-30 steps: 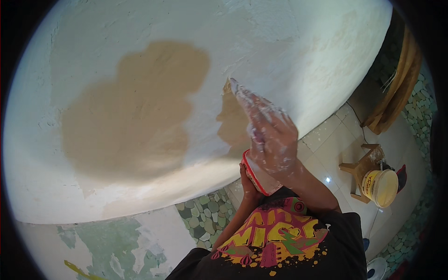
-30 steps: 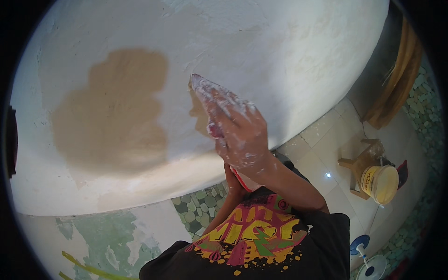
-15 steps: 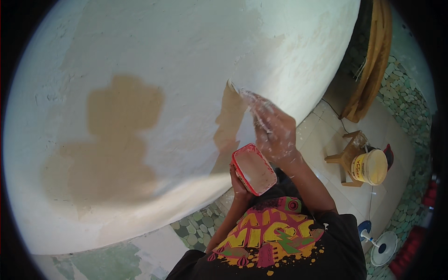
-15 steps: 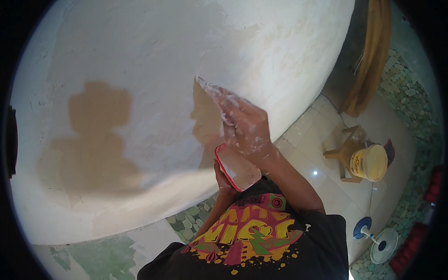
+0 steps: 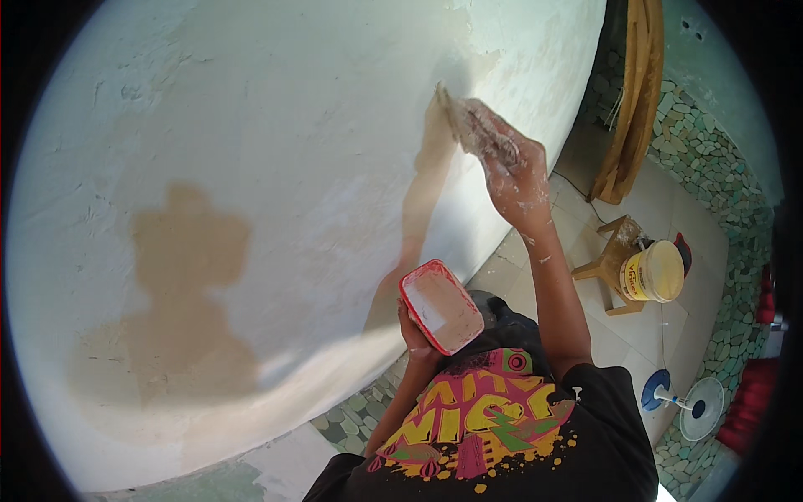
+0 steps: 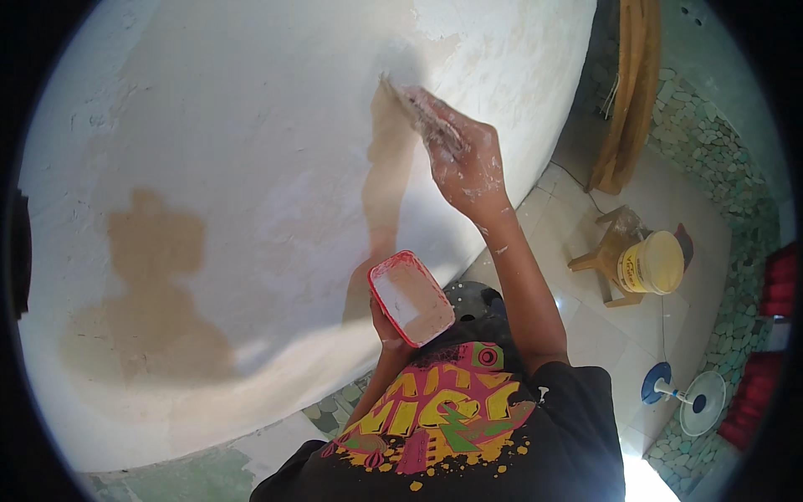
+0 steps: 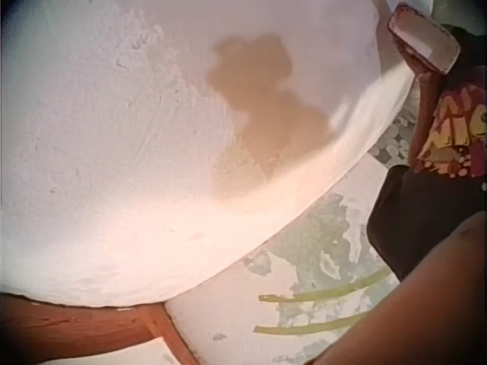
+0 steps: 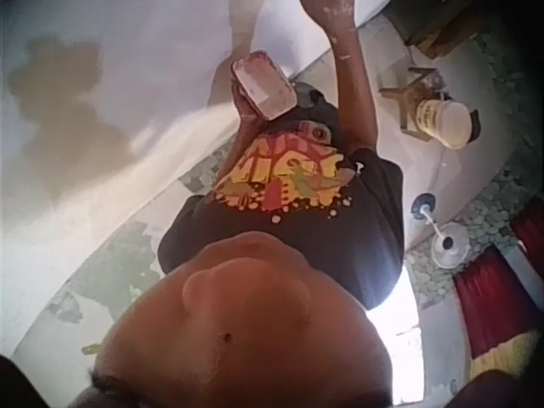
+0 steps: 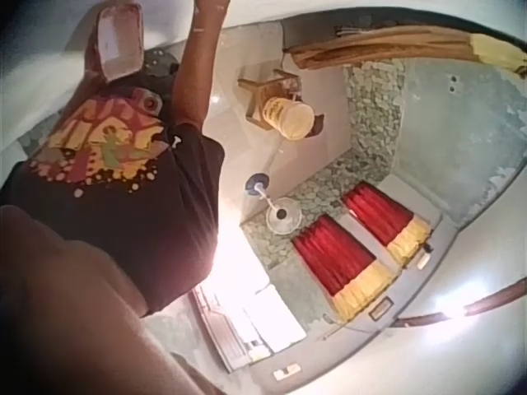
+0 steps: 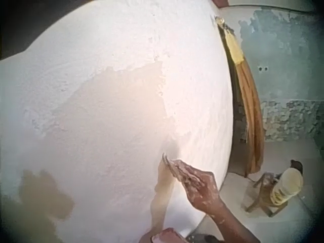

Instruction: Applying wall putty or plaster to a wall surface using a putty knife and a plastic container.

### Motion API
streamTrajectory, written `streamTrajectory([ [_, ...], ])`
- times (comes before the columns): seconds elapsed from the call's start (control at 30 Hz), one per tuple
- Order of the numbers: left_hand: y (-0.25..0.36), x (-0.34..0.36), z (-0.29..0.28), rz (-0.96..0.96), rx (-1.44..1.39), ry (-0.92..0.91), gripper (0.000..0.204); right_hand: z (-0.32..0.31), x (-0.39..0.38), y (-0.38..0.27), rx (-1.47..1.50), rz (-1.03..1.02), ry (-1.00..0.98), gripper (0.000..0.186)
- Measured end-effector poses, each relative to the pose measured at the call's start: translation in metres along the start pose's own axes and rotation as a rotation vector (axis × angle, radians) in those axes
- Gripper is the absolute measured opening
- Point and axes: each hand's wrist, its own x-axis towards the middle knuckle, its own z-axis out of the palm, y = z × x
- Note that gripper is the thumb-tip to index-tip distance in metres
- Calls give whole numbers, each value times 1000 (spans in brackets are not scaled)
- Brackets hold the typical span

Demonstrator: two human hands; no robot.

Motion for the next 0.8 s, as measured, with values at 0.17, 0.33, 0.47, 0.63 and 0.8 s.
streamTrajectory([
  [0.17, -5, 19, 3, -36, 55, 47, 67, -10, 1, 7, 132, 70, -111, 45],
  [0.33, -115, -3, 47, -63, 87, 77, 66, -140, 7, 16, 184, -40, 129, 48],
  [0.47, -159, 1, 80, -61, 193, 191, 68, -217, 58, 37, 223, -46, 184, 46],
  [0.63, -125, -8, 49, -10, 146, 208, 65, -165, 32, 12, -192, -110, 149, 37],
  [0.8, -20, -91, -7, 27, 78, 22, 63, -26, -71, -53, -114, -24, 112, 44],
])
